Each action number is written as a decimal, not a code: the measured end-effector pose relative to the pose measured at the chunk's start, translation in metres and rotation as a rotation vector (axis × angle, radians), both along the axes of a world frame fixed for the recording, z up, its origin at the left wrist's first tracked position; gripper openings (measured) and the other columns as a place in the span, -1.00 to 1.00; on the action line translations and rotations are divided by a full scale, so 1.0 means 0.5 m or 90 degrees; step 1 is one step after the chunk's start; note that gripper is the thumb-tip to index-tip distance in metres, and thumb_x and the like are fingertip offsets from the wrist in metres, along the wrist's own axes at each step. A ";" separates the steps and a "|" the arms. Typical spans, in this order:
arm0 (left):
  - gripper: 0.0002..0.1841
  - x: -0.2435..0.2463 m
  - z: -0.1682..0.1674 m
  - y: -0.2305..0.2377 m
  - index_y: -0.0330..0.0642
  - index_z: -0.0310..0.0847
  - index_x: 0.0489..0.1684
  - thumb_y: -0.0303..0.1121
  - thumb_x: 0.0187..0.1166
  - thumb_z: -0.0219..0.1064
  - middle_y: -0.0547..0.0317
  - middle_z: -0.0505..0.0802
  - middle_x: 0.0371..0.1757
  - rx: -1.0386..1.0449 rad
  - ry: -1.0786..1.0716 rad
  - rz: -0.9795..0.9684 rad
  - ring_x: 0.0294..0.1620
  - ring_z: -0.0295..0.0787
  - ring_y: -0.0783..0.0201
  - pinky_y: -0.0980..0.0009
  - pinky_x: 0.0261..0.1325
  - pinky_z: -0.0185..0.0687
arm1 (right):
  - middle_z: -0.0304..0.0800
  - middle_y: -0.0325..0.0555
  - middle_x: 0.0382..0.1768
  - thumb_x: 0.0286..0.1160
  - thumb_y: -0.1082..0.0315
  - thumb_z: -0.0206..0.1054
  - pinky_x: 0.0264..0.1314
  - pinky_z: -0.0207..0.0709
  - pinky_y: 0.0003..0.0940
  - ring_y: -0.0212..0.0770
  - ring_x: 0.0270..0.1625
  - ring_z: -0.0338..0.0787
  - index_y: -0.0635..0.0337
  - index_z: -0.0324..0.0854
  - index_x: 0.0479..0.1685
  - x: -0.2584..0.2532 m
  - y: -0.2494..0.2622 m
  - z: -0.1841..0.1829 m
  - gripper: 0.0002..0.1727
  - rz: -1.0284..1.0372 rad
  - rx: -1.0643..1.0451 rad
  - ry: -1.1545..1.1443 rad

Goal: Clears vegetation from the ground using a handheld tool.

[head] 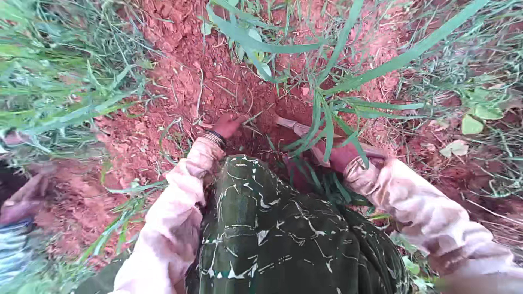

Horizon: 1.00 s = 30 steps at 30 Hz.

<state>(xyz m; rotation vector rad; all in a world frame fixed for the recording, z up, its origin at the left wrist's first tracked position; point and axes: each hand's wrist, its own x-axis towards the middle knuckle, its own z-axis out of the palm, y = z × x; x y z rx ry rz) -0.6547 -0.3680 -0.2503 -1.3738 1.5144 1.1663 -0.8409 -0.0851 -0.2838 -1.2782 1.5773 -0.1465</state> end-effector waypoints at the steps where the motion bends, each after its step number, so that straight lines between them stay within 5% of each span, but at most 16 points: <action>1: -0.57 0.007 0.014 -0.024 -0.53 0.62 0.17 -0.23 0.89 0.05 -0.33 0.74 -0.03 -0.043 0.035 -0.005 -0.08 0.64 -0.02 -0.04 0.15 0.52 | 0.88 0.36 -0.13 0.24 0.50 0.48 -0.23 0.64 0.44 0.46 -0.16 0.88 0.30 0.78 0.16 -0.018 0.035 0.045 -0.60 -0.090 -0.098 0.041; 3: -0.66 0.026 0.025 -0.062 -0.59 0.70 -0.06 -0.35 0.76 0.19 -0.37 0.76 0.13 -0.169 0.139 -0.036 0.12 0.70 -0.12 -0.16 0.28 0.50 | 0.85 0.45 -0.31 0.29 0.62 0.38 -0.25 0.64 0.44 0.51 -0.28 0.86 0.45 0.82 0.00 -0.059 0.094 0.114 -0.71 -0.160 -0.128 0.127; 5: -0.72 0.041 0.034 -0.062 -0.57 0.75 -0.18 -0.42 0.59 0.27 -0.37 0.67 0.43 -0.237 0.229 -0.077 0.38 0.66 -0.20 -0.25 0.45 0.46 | 0.84 0.36 -0.40 0.50 0.43 0.25 -0.38 0.62 0.29 0.38 -0.42 0.85 0.34 0.82 0.01 -0.073 0.218 0.118 -0.72 -0.186 -0.216 0.244; 6: -0.72 0.026 0.031 -0.061 -0.55 0.77 -0.25 -0.40 0.52 0.29 -0.35 0.75 0.35 -0.282 0.270 -0.085 0.33 0.71 -0.18 -0.23 0.41 0.50 | 0.84 0.17 -0.46 0.65 0.24 0.20 -0.49 0.58 0.10 0.18 -0.54 0.80 0.12 0.84 0.11 -0.078 0.283 0.077 -0.67 -0.218 -0.315 0.337; 8: -0.72 -0.030 0.027 -0.039 -0.53 0.72 -0.28 -0.37 0.54 0.35 -0.19 0.83 -0.20 -0.336 0.292 -0.092 -0.18 0.75 0.08 0.02 -0.01 0.62 | 0.91 0.31 -0.29 0.74 0.16 0.19 -0.41 0.64 0.24 0.31 -0.46 0.86 0.08 0.71 0.45 -0.106 0.317 0.099 -0.57 -0.230 -0.214 0.298; 10: -0.70 -0.108 0.014 -0.017 -0.60 0.64 -0.01 -0.40 0.61 0.35 -0.36 0.78 -0.24 -0.287 0.269 -0.108 -0.21 0.75 -0.14 -0.14 -0.01 0.62 | 0.92 0.27 -0.26 0.70 0.10 0.21 -0.40 0.66 0.22 0.28 -0.45 0.88 0.07 0.69 0.46 -0.115 0.331 0.074 -0.53 -0.245 -0.220 0.303; 14: -0.53 -0.227 -0.016 0.032 -0.38 0.23 0.65 -0.38 0.82 0.07 -0.52 0.76 0.18 -0.178 0.228 -0.233 0.23 0.75 -0.43 -0.34 0.30 0.56 | 0.90 0.31 -0.39 0.57 0.24 0.28 -0.37 0.67 0.22 0.32 -0.47 0.86 0.19 0.79 0.29 -0.102 0.297 0.038 -0.60 -0.287 -0.240 0.251; 17: -0.45 -0.287 -0.006 0.052 -0.38 0.16 0.77 -0.23 0.92 -0.06 -0.57 0.73 0.29 -0.120 0.158 -0.314 0.36 0.67 -0.49 -0.38 0.46 0.42 | 0.82 0.20 -0.56 0.50 0.21 0.25 -0.55 0.61 0.14 0.24 -0.58 0.81 0.21 0.82 0.22 -0.103 0.274 0.039 -0.57 -0.279 -0.274 0.254; 19: -0.40 -0.323 -0.007 0.057 -0.41 0.34 0.66 -0.05 0.92 -0.11 -0.55 0.73 0.30 -0.101 0.135 -0.289 0.39 0.66 -0.46 -0.38 0.49 0.39 | 0.89 0.27 -0.38 0.52 0.20 0.27 -0.33 0.67 0.30 0.34 -0.37 0.89 0.22 0.81 0.21 -0.102 0.250 0.053 -0.58 -0.314 -0.191 0.233; 20: -0.40 -0.337 -0.007 0.058 -0.47 0.43 0.55 -0.05 0.92 -0.11 -0.55 0.72 0.31 -0.095 0.141 -0.257 0.40 0.65 -0.45 -0.38 0.49 0.37 | 0.90 0.38 -0.12 0.59 0.25 0.27 0.01 0.64 0.41 0.45 -0.08 0.89 0.29 0.75 0.30 -0.105 0.215 0.089 -0.57 -0.336 -0.070 0.173; 21: -0.42 -0.350 -0.008 0.059 -0.54 0.50 0.41 -0.08 0.93 -0.10 -0.56 0.72 0.25 -0.098 0.164 -0.230 0.35 0.66 -0.45 -0.39 0.44 0.38 | 0.81 0.44 0.20 0.70 0.29 0.22 0.39 0.48 0.38 0.46 0.25 0.79 0.37 0.62 0.46 -0.115 0.168 0.127 -0.55 -0.359 0.071 0.092; 23: -0.52 -0.369 -0.018 0.057 -0.50 0.57 0.33 -0.16 0.89 0.04 -0.50 0.77 0.17 -0.115 0.241 -0.211 0.23 0.73 -0.40 -0.38 0.34 0.47 | 0.67 0.38 0.43 0.78 0.28 0.14 0.63 0.33 0.21 0.32 0.48 0.67 0.40 0.46 0.59 -0.135 0.126 0.149 -0.49 -0.367 0.170 0.011; 24: -0.56 -0.379 -0.026 0.054 -0.44 0.58 0.34 -0.17 0.85 0.13 -0.43 0.80 0.15 -0.115 0.278 -0.226 0.19 0.76 -0.34 -0.34 0.32 0.52 | 0.73 0.38 0.35 0.77 0.25 0.16 0.55 0.44 0.19 0.30 0.39 0.75 0.40 0.49 0.57 -0.133 0.134 0.141 -0.48 -0.366 0.112 0.026; 26: -0.60 -0.397 -0.026 0.062 -0.37 0.65 0.32 -0.21 0.76 0.29 -0.35 0.84 0.13 -0.091 0.327 -0.280 0.17 0.80 -0.26 -0.28 0.33 0.57 | 0.92 0.31 -0.19 0.55 0.17 0.34 -0.08 0.74 0.24 0.29 -0.19 0.94 0.34 0.71 0.35 -0.110 0.192 0.090 -0.49 -0.372 -0.120 0.146; 27: -0.60 -0.407 -0.017 0.070 -0.37 0.68 0.29 -0.20 0.72 0.34 -0.34 0.84 0.10 -0.062 0.329 -0.312 0.17 0.80 -0.24 -0.25 0.35 0.57 | 0.90 0.28 -0.34 0.48 0.16 0.39 -0.25 0.71 0.31 0.32 -0.33 0.91 0.29 0.73 0.33 -0.105 0.209 0.077 -0.49 -0.374 -0.159 0.165; 30: -0.52 -0.426 0.000 0.101 -0.43 0.76 0.10 -0.07 0.64 0.42 -0.38 0.85 0.00 0.027 0.293 -0.458 0.14 0.78 -0.27 -0.27 0.35 0.51 | 0.89 0.31 -0.33 0.49 0.20 0.42 -0.20 0.66 0.40 0.39 -0.29 0.90 0.28 0.73 0.34 -0.076 0.229 0.094 -0.51 -0.412 -0.105 0.148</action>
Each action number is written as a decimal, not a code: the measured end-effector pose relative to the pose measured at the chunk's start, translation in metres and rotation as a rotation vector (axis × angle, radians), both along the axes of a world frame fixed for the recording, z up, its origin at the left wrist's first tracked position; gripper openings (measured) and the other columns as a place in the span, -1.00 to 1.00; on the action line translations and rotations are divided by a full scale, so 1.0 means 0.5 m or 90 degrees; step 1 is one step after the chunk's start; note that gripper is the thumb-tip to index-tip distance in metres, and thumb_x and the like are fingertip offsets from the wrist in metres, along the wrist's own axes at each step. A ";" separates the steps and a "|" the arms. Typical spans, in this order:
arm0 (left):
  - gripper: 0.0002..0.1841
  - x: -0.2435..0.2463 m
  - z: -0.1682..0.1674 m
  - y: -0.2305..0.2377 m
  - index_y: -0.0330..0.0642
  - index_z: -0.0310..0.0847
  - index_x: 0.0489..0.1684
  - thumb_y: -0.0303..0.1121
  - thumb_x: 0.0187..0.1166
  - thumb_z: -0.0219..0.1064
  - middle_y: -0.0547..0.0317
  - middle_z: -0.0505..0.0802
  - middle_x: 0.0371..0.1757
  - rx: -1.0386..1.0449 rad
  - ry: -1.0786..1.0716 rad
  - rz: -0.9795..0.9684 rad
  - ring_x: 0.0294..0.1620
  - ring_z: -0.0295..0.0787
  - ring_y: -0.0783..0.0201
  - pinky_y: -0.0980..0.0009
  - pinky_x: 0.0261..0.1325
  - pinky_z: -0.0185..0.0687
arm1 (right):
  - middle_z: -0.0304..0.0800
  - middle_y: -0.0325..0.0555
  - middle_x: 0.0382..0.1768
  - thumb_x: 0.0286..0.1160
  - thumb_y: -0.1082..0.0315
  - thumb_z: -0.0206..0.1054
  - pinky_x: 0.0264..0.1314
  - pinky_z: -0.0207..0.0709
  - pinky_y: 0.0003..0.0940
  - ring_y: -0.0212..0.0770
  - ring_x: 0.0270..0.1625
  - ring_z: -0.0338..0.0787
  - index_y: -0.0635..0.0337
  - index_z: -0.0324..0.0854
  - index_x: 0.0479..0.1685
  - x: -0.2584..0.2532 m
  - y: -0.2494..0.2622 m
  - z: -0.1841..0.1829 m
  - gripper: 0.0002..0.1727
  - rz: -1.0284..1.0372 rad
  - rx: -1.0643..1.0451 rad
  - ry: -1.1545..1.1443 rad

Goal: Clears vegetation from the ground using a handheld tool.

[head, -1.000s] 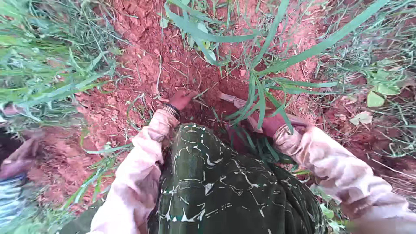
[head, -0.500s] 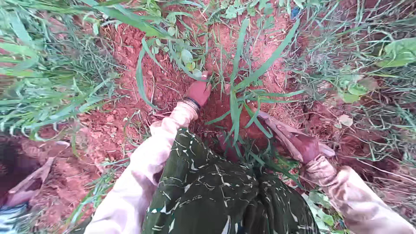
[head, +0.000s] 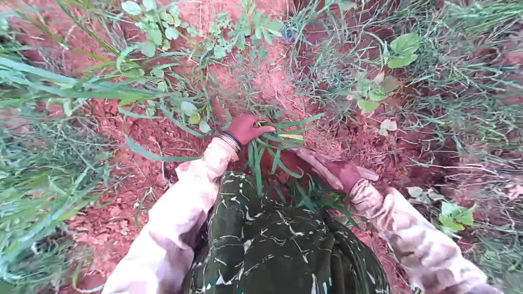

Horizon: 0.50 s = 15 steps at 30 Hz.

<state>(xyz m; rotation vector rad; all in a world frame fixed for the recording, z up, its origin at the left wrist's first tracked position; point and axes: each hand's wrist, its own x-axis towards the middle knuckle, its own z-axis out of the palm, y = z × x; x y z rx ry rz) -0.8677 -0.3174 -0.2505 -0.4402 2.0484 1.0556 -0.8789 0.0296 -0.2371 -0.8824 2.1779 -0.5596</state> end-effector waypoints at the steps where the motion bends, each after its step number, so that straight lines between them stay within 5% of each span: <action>1: -0.50 0.004 -0.002 0.004 -0.33 0.78 0.19 -0.01 0.66 0.38 -0.35 0.87 0.08 0.002 -0.013 -0.089 0.24 0.78 -0.28 -0.28 0.42 0.48 | 0.91 0.24 -0.35 0.50 0.16 0.39 -0.26 0.70 0.33 0.31 -0.33 0.91 0.26 0.75 0.32 0.028 0.020 0.006 -0.51 -0.023 0.001 0.019; 5: -0.51 0.024 0.000 0.001 -0.30 0.73 0.29 -0.02 0.70 0.33 -0.36 0.81 0.27 -0.039 -0.086 -0.338 0.42 0.67 -0.36 -0.35 0.51 0.37 | 0.95 0.17 -0.30 0.64 -0.01 0.26 -0.29 0.75 0.20 0.17 -0.39 0.94 0.26 0.79 0.27 0.143 0.157 0.074 -0.47 -0.122 0.036 0.116; 7: -0.48 0.029 -0.009 0.002 -0.34 0.71 0.29 0.00 0.75 0.25 -0.39 0.78 0.31 -0.058 -0.122 -0.395 0.45 0.64 -0.37 -0.35 0.50 0.37 | 0.97 0.10 -0.26 0.70 -0.07 0.19 -0.34 0.75 0.14 0.11 -0.40 0.94 0.21 0.77 0.30 0.177 0.211 0.091 -0.44 -0.139 0.081 0.176; 9: -0.41 0.032 -0.013 0.003 -0.39 0.71 0.24 0.08 0.78 0.16 -0.43 0.78 0.28 -0.062 -0.117 -0.410 0.43 0.65 -0.40 -0.36 0.46 0.40 | 0.93 0.09 -0.42 0.64 -0.06 0.16 -0.53 0.68 0.07 0.08 -0.54 0.88 0.24 0.80 0.23 0.179 0.195 0.085 -0.43 -0.156 0.068 0.226; 13: -0.42 0.033 -0.014 0.005 -0.46 0.73 0.16 0.02 0.78 0.17 -0.45 0.83 0.12 -0.072 -0.017 -0.146 0.31 0.72 -0.39 -0.38 0.41 0.44 | 0.84 0.13 -0.58 0.52 -0.02 0.20 -0.61 0.62 0.11 0.14 -0.61 0.83 0.29 0.83 0.15 0.165 0.103 0.058 -0.43 -0.209 0.055 0.227; 15: -0.49 0.037 -0.015 0.018 -0.35 0.59 0.43 -0.07 0.80 0.19 -0.42 0.79 0.23 -0.098 -0.003 -0.011 0.37 0.69 -0.35 -0.34 0.48 0.42 | 0.83 0.14 -0.59 0.52 -0.01 0.24 -0.62 0.60 0.12 0.17 -0.62 0.82 0.27 0.83 0.17 0.171 0.098 0.070 -0.45 -0.203 0.073 0.228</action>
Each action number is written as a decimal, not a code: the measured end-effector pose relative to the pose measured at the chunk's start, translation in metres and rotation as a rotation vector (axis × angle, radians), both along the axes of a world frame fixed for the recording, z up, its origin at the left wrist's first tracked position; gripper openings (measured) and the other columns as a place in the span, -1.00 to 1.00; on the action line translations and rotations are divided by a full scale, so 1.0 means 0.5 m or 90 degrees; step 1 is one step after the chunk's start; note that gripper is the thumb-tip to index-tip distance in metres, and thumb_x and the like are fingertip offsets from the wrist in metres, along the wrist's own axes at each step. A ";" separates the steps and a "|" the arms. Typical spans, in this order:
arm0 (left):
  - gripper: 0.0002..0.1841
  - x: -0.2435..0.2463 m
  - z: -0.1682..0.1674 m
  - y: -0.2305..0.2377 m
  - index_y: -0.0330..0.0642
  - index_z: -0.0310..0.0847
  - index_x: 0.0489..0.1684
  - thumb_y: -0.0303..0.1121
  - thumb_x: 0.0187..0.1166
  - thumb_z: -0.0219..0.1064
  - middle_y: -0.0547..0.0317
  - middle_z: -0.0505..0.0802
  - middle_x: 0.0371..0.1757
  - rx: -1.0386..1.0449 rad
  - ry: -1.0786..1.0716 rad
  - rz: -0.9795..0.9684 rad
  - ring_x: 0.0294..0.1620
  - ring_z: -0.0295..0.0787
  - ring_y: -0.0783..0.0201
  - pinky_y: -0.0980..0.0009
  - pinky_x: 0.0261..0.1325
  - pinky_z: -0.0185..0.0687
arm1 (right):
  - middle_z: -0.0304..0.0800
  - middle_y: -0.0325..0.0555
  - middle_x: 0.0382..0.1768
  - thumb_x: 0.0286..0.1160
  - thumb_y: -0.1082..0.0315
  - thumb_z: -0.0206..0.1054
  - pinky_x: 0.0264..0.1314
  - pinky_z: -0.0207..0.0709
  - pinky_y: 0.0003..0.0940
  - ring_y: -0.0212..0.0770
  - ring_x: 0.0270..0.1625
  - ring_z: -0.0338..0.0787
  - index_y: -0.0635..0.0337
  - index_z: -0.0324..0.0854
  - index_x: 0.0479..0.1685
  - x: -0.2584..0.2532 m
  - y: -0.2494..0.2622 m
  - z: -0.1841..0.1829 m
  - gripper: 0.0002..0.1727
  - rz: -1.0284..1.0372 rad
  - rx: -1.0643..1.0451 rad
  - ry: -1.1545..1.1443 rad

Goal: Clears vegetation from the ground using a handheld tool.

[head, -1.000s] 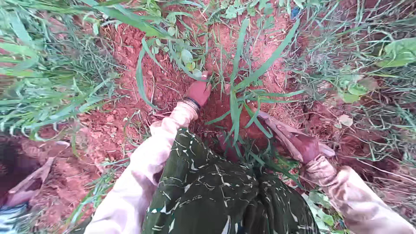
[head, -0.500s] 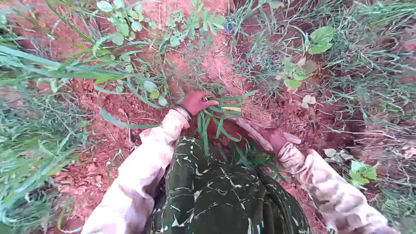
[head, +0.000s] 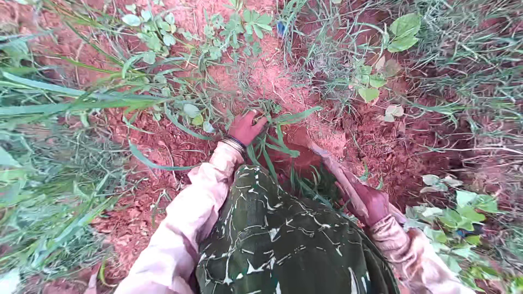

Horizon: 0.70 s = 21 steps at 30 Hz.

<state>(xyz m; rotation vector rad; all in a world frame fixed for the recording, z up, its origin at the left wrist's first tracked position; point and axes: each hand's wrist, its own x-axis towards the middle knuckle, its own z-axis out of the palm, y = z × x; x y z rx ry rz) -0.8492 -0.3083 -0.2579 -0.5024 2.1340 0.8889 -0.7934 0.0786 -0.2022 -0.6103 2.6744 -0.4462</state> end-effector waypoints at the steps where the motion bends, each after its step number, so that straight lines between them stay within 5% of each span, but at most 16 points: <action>1: -0.50 -0.010 0.000 0.006 -0.21 0.49 0.59 -0.12 0.81 0.18 -0.40 0.78 0.29 -0.011 0.006 -0.008 0.40 0.69 -0.35 -0.34 0.48 0.43 | 0.81 0.13 -0.61 0.52 -0.03 0.22 -0.64 0.59 0.11 0.15 -0.64 0.80 0.25 0.83 0.18 -0.004 0.008 0.004 -0.44 0.014 0.013 0.019; 3: -0.52 -0.022 0.010 0.030 -0.08 0.43 0.70 -0.23 0.82 0.13 -0.37 0.80 0.29 -0.011 0.010 -0.124 0.39 0.69 -0.37 -0.36 0.43 0.44 | 0.81 0.14 -0.61 0.53 -0.02 0.20 -0.64 0.58 0.10 0.14 -0.65 0.79 0.24 0.83 0.19 -0.013 0.033 0.027 -0.44 0.032 0.027 0.049; 5: -0.58 -0.020 0.020 0.051 -0.25 0.56 0.54 -0.30 0.81 0.08 -0.36 0.77 0.36 0.011 -0.009 -0.222 0.49 0.63 -0.35 -0.33 0.51 0.38 | 0.85 0.13 -0.57 0.58 -0.04 0.17 -0.65 0.58 0.05 0.10 -0.65 0.80 0.26 0.83 0.17 -0.037 0.047 0.050 -0.43 0.048 0.023 0.091; 10: -0.61 0.036 0.008 0.022 -0.23 0.62 0.48 -0.42 0.75 0.12 -0.34 0.76 0.38 0.020 -0.041 -0.272 0.48 0.63 -0.36 -0.35 0.46 0.42 | 0.79 0.12 -0.65 0.59 -0.01 0.17 -0.71 0.49 0.02 0.09 -0.72 0.73 0.23 0.82 0.21 -0.153 -0.029 0.087 -0.45 0.137 -0.004 0.124; 13: -0.58 0.093 -0.015 -0.015 -0.13 0.67 0.47 -0.41 0.67 0.15 -0.25 0.82 0.31 0.068 0.094 -0.166 0.41 0.71 -0.27 -0.31 0.40 0.49 | 0.80 0.19 -0.59 0.38 0.17 0.33 -0.64 0.53 0.21 0.27 -0.62 0.79 0.25 0.75 0.34 -0.195 -0.144 0.038 -0.46 0.192 0.004 0.042; 16: -0.58 0.114 -0.045 -0.039 -0.34 0.73 0.28 -0.40 0.50 0.18 -0.21 0.89 0.19 0.035 0.380 0.200 0.22 0.85 -0.10 -0.13 0.33 0.63 | 0.83 0.25 -0.52 0.39 0.19 0.38 -0.55 0.57 0.30 0.34 -0.54 0.82 0.26 0.73 0.36 -0.192 -0.181 -0.004 -0.47 0.168 0.000 0.003; 18: -0.53 0.094 -0.029 -0.058 -0.19 0.56 0.56 -0.40 0.66 0.16 -0.25 0.83 0.29 -0.071 0.287 0.260 0.25 0.81 -0.23 -0.26 0.32 0.59 | 0.83 0.25 -0.53 0.42 0.18 0.34 -0.55 0.58 0.27 0.32 -0.55 0.83 0.28 0.74 0.33 -0.142 -0.130 -0.004 -0.48 0.142 0.010 -0.002; 21: -0.38 0.012 -0.027 -0.086 -0.01 0.26 0.80 -0.23 0.74 0.27 -0.41 0.79 0.28 -0.143 0.145 0.112 0.25 0.74 -0.49 -0.49 0.23 0.51 | 0.81 0.27 -0.54 0.35 0.19 0.30 -0.55 0.57 0.25 0.33 -0.57 0.81 0.37 0.78 0.20 -0.096 -0.056 -0.019 -0.48 0.089 0.010 0.039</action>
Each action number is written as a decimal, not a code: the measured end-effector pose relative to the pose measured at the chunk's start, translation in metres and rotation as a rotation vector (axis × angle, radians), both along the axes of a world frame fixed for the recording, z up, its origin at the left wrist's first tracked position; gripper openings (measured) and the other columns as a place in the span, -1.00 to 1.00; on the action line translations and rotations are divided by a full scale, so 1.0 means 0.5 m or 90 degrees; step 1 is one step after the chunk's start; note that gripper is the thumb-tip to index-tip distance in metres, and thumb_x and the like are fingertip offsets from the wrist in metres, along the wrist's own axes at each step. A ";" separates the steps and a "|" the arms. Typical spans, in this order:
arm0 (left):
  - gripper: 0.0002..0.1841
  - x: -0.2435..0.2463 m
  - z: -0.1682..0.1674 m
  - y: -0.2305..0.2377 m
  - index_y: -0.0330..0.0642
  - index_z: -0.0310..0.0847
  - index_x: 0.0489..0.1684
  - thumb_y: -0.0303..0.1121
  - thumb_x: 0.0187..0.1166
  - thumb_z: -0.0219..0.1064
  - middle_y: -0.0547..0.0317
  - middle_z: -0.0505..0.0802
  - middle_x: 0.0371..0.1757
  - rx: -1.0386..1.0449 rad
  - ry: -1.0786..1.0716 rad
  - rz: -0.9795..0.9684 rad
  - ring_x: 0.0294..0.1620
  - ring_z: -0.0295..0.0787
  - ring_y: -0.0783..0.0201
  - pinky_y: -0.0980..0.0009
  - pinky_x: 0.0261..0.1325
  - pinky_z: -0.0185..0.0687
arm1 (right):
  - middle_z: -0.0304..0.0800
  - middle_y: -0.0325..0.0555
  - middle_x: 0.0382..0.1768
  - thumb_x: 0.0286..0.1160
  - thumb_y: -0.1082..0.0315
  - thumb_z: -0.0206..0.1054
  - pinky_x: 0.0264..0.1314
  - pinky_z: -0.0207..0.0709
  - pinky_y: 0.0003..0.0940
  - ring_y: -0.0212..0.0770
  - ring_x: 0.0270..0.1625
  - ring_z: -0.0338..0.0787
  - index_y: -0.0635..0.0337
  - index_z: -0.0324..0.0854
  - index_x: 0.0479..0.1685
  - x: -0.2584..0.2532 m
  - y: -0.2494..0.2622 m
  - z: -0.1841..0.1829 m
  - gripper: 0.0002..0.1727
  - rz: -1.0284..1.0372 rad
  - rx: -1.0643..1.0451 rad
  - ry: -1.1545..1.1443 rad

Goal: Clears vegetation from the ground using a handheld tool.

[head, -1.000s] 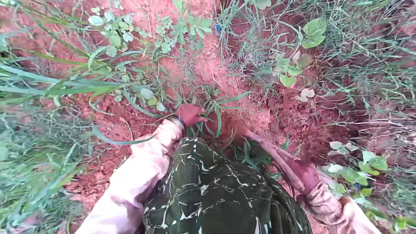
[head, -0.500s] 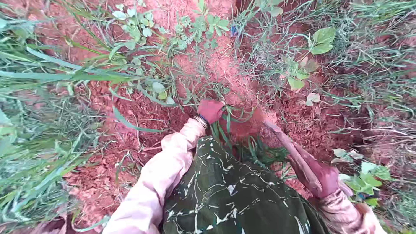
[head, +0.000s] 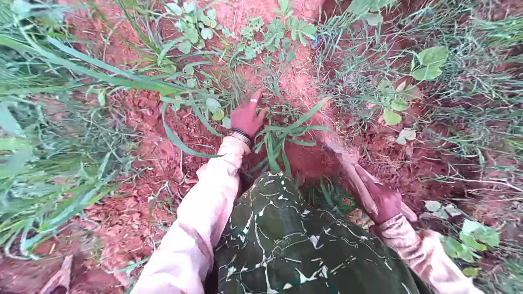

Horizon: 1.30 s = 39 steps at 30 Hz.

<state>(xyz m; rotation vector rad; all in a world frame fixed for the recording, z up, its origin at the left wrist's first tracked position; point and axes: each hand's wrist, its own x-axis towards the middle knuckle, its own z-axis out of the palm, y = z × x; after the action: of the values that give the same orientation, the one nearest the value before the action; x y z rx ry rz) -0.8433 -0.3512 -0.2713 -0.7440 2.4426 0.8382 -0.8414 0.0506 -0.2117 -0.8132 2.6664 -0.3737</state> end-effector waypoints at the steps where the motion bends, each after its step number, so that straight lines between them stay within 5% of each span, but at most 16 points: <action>1: -0.36 -0.007 -0.008 0.009 0.00 0.28 0.80 -0.18 0.70 0.33 -0.39 0.80 0.25 -0.012 -0.013 -0.055 0.24 0.75 -0.47 -0.46 0.21 0.53 | 0.82 0.26 -0.55 0.39 0.16 0.29 -0.56 0.57 0.24 0.31 -0.58 0.81 0.37 0.78 0.21 0.017 0.021 -0.005 -0.48 -0.017 0.000 0.009; 9: -0.48 -0.032 -0.034 0.035 -0.18 0.52 0.60 -0.44 0.61 0.37 -0.36 0.82 0.25 -0.109 0.073 -0.203 0.30 0.70 -0.49 -0.36 0.13 0.60 | 0.81 0.25 -0.58 0.43 0.21 0.34 -0.57 0.58 0.18 0.28 -0.60 0.81 0.33 0.78 0.24 -0.019 -0.067 -0.040 -0.53 -0.013 -0.048 0.021; 13: -0.72 -0.023 -0.066 0.022 -0.28 0.79 0.15 -0.59 0.53 0.34 -0.33 0.83 0.15 -0.143 0.220 -0.276 0.21 0.72 -0.42 -0.27 0.26 0.56 | 0.82 0.19 -0.59 0.49 0.10 0.27 -0.62 0.57 0.09 0.18 -0.63 0.79 0.32 0.82 0.15 0.018 0.048 -0.021 -0.51 -0.026 -0.032 0.050; 16: -0.77 -0.014 -0.102 0.014 -0.38 0.80 0.03 -0.62 0.47 0.36 -0.41 0.78 0.22 -0.083 0.273 -0.247 0.29 0.66 -0.47 -0.31 0.32 0.48 | 0.86 0.19 -0.53 0.51 0.10 0.27 -0.58 0.61 0.06 0.14 -0.60 0.83 0.36 0.83 0.10 0.015 0.030 -0.050 -0.51 -0.038 -0.052 0.053; 20: -0.74 0.010 -0.122 0.018 -0.39 0.80 0.03 -0.67 0.40 0.36 -0.38 0.79 0.27 -0.048 0.355 -0.172 0.34 0.64 -0.46 -0.25 0.44 0.43 | 0.81 0.22 -0.59 0.43 0.26 0.33 -0.59 0.59 0.14 0.24 -0.62 0.80 0.36 0.79 0.21 -0.020 -0.095 -0.081 -0.55 -0.040 -0.082 0.028; 26: -0.68 0.016 -0.109 0.047 -0.44 0.69 0.27 -0.53 0.60 0.32 -0.50 0.59 0.47 0.034 0.167 0.023 0.59 0.42 -0.41 -0.17 0.63 0.33 | 0.85 0.25 -0.52 0.51 0.24 0.21 -0.56 0.62 0.15 0.23 -0.59 0.82 0.35 0.79 0.23 0.024 0.031 -0.048 -0.54 -0.060 -0.049 0.009; 29: -0.75 0.010 -0.111 0.073 -0.59 0.75 0.03 -0.56 0.52 0.33 -0.55 0.70 0.27 -0.013 0.244 0.052 0.44 0.51 -0.51 -0.28 0.53 0.34 | 0.80 0.25 -0.58 0.42 0.32 0.29 -0.59 0.57 0.18 0.28 -0.61 0.79 0.35 0.78 0.24 -0.034 -0.099 -0.059 -0.55 -0.040 -0.058 0.026; 32: -0.72 0.021 -0.091 0.073 -0.62 0.68 0.15 -0.56 0.64 0.23 -0.57 0.66 0.39 -0.010 0.172 0.049 0.52 0.50 -0.48 -0.31 0.61 0.24 | 0.84 0.41 -0.42 0.29 0.51 0.40 -0.38 0.56 0.41 0.50 -0.40 0.83 0.41 0.71 0.30 -0.089 -0.227 -0.021 -0.51 -0.033 -0.029 -0.088; 35: -0.69 0.006 -0.073 0.056 -0.57 0.65 0.25 -0.54 0.69 0.19 -0.47 0.63 0.48 0.033 0.113 0.038 0.51 0.57 -0.37 -0.20 0.59 0.37 | 0.84 0.36 -0.45 0.38 0.37 0.40 -0.44 0.58 0.38 0.46 -0.46 0.83 0.28 0.69 0.42 -0.074 -0.136 -0.023 -0.47 -0.019 -0.005 -0.060; 39: -0.62 0.002 -0.067 0.057 -0.56 0.58 0.38 -0.44 0.82 0.05 -0.48 0.62 0.49 0.125 0.111 0.167 0.53 0.56 -0.32 -0.14 0.62 0.34 | 0.83 0.27 -0.54 0.43 0.22 0.33 -0.53 0.60 0.27 0.34 -0.55 0.83 0.33 0.78 0.25 -0.053 -0.089 -0.071 -0.53 -0.018 -0.052 -0.019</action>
<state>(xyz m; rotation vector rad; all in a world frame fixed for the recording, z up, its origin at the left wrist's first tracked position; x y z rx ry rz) -0.8422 -0.3228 -0.3046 -0.9643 2.3951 1.2717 -0.8681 0.0062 -0.2474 -0.7891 2.6518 -0.5016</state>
